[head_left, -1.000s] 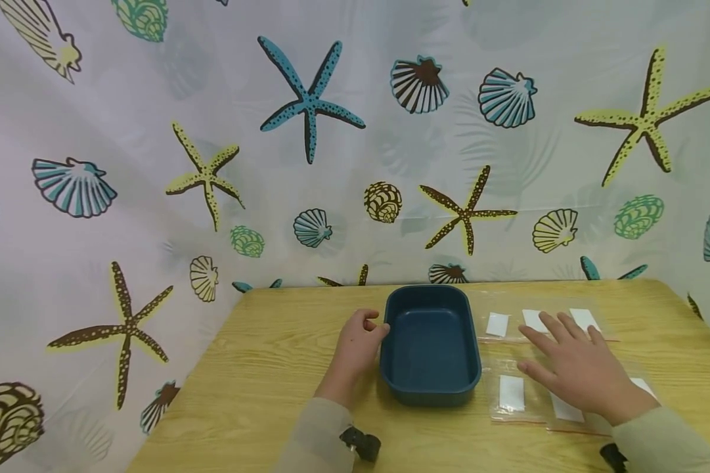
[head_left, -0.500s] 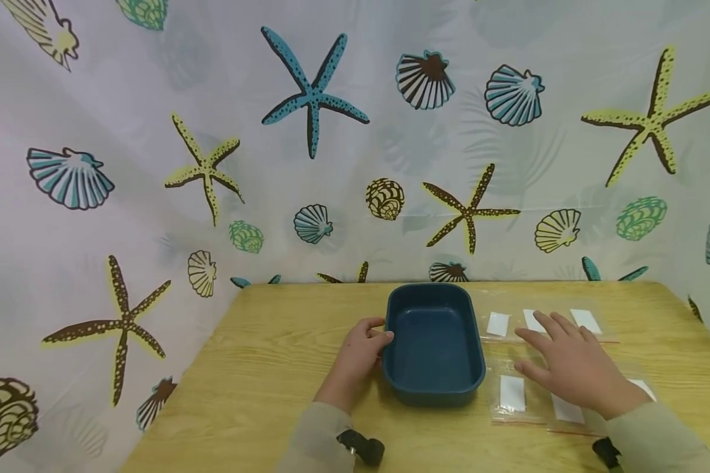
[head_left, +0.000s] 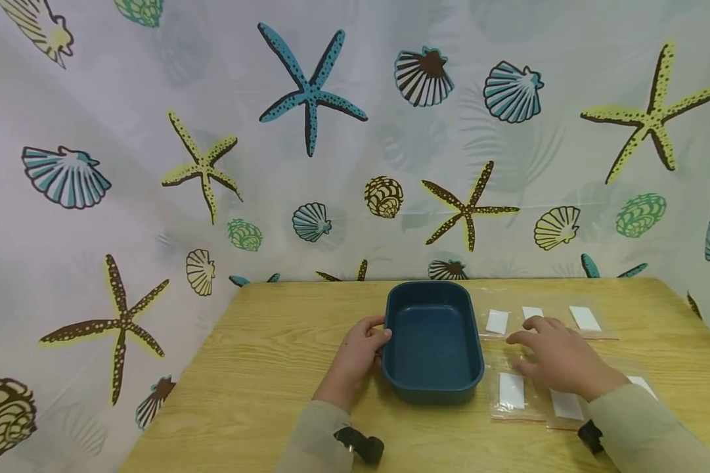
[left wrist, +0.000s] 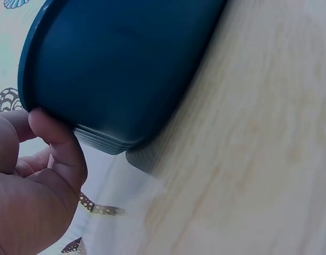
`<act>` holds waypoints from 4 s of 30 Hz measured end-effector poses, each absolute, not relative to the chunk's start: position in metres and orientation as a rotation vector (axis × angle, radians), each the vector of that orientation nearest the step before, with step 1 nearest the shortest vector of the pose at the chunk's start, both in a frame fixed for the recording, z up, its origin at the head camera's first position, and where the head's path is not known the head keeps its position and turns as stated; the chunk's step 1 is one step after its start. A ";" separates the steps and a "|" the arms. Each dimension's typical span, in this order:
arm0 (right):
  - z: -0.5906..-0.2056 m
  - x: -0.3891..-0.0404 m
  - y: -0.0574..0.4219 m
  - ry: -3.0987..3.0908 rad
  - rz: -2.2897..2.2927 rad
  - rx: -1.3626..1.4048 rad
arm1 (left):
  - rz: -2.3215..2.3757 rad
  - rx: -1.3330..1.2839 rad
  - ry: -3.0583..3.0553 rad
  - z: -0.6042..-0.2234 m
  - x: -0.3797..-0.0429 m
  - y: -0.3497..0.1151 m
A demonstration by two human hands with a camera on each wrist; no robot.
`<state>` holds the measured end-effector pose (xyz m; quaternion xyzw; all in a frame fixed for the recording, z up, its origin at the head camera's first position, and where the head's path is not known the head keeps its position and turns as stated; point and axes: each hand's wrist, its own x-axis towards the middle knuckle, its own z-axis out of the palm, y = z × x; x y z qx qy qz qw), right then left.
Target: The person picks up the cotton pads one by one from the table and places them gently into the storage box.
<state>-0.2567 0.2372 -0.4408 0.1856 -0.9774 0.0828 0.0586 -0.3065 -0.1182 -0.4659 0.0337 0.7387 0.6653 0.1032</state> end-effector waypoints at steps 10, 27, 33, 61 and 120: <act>-0.439 -0.252 0.231 -3.059 0.299 0.595 | 2.002 0.091 2.134 -0.466 -0.305 -0.118; -0.446 -0.232 0.229 -3.073 0.247 0.638 | 2.032 0.103 2.090 -0.467 -0.306 -0.120; -0.446 -0.230 0.229 -3.077 0.226 0.645 | 2.022 0.106 2.103 -0.465 -0.305 -0.120; -0.443 -0.239 0.228 -3.004 0.280 0.699 | 2.059 0.115 2.067 -0.466 -0.306 -0.120; -0.384 -0.300 0.143 -2.910 0.325 0.877 | 2.082 0.122 2.050 -0.472 -0.307 -0.120</act>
